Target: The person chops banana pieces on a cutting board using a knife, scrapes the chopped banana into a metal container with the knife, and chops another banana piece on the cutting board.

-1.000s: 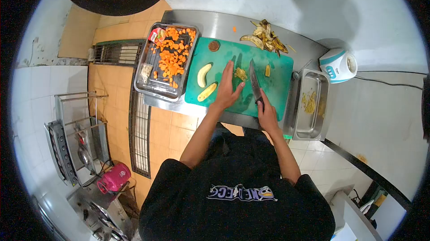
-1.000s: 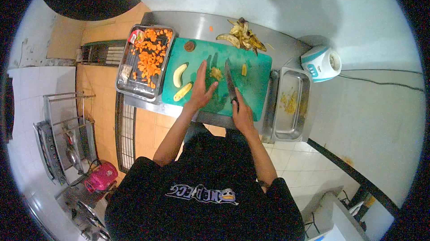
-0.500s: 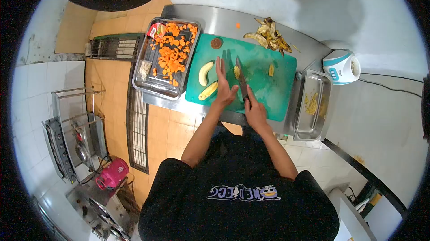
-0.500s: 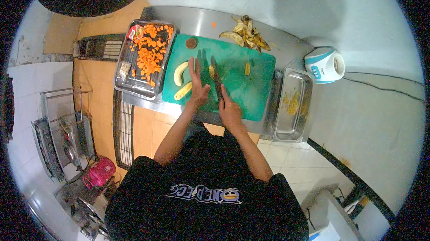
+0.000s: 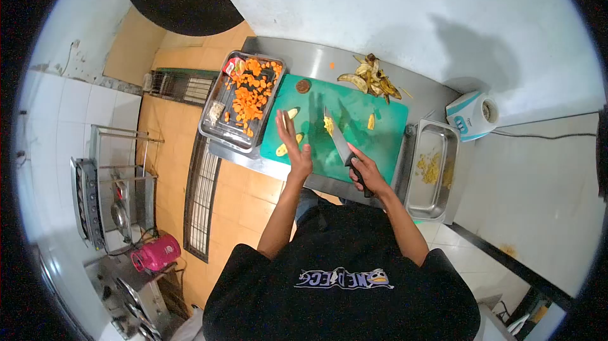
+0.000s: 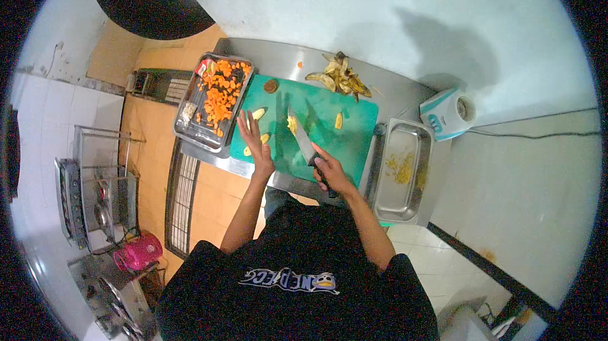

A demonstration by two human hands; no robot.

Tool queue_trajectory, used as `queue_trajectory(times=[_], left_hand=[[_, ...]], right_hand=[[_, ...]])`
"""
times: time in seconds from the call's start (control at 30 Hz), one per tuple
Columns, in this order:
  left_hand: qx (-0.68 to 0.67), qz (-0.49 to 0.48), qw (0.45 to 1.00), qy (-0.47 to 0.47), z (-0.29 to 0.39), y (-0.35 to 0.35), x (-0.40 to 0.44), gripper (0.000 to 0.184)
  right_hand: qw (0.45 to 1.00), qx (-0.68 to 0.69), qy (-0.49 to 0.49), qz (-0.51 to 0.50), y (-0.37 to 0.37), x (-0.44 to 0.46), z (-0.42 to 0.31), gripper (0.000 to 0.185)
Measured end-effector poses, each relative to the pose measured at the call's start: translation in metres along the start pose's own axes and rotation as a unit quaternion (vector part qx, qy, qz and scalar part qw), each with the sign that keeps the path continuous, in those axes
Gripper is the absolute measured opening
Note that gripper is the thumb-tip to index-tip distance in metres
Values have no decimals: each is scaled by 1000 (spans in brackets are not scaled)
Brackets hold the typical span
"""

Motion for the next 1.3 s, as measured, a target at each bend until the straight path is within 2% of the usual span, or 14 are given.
queue_trajectory(times=[0.1,0.2,0.23,0.33,0.37,0.47,0.57,0.7,0.83,0.9,1.1,1.13,1.23,1.3], left_hand=[[10,18,1000,13,16,-6,-21,103],[49,-10,996,67,27,-25,-47,83],[49,-13,996,71,25,-34,-56,83],[125,-61,985,101,33,-72,-77,59],[117,-67,986,102,38,-81,-81,59],[123,-190,971,83,51,-114,-90,54],[129,-254,956,71,65,-142,-97,53],[116,-285,951,17,74,-184,-111,54],[98,-289,952,-1,73,-220,-137,58],[102,-263,959,-19,79,-230,-151,60],[222,-280,934,-7,74,-250,-181,65],[242,-288,927,6,70,-253,-184,65],[268,-262,927,-22,61,-256,-192,64],[277,-272,921,-14,64,-251,-197,65]], right_hand=[[999,21,20,-26,10,-16,-13,60],[997,41,50,-36,23,-31,-25,63],[996,44,66,-37,27,-40,-27,64],[995,58,83,9,42,-64,-37,65],[995,57,84,19,48,-73,-36,65],[989,39,129,66,67,-102,-36,67],[970,4,185,156,85,-136,-30,67],[942,-73,189,267,94,-182,-30,61],[915,-101,233,313,104,-222,-36,59],[879,-180,287,336,103,-251,-55,58],[849,-171,353,355,119,-289,-60,56],[805,-276,366,376,140,-283,-37,56],[697,-535,284,385,158,-266,-9,59],[741,-572,55,347,179,-259,28,60]])
Point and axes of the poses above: each hand's wrist, its own x-axis towards the middle knuckle, its own y-axis out of the back of the hand, z = x × y, the point moved 4 cm from there along x, towards the middle knuckle, and after that the axes turned 1 degree about -z, right-handed, at the moved point
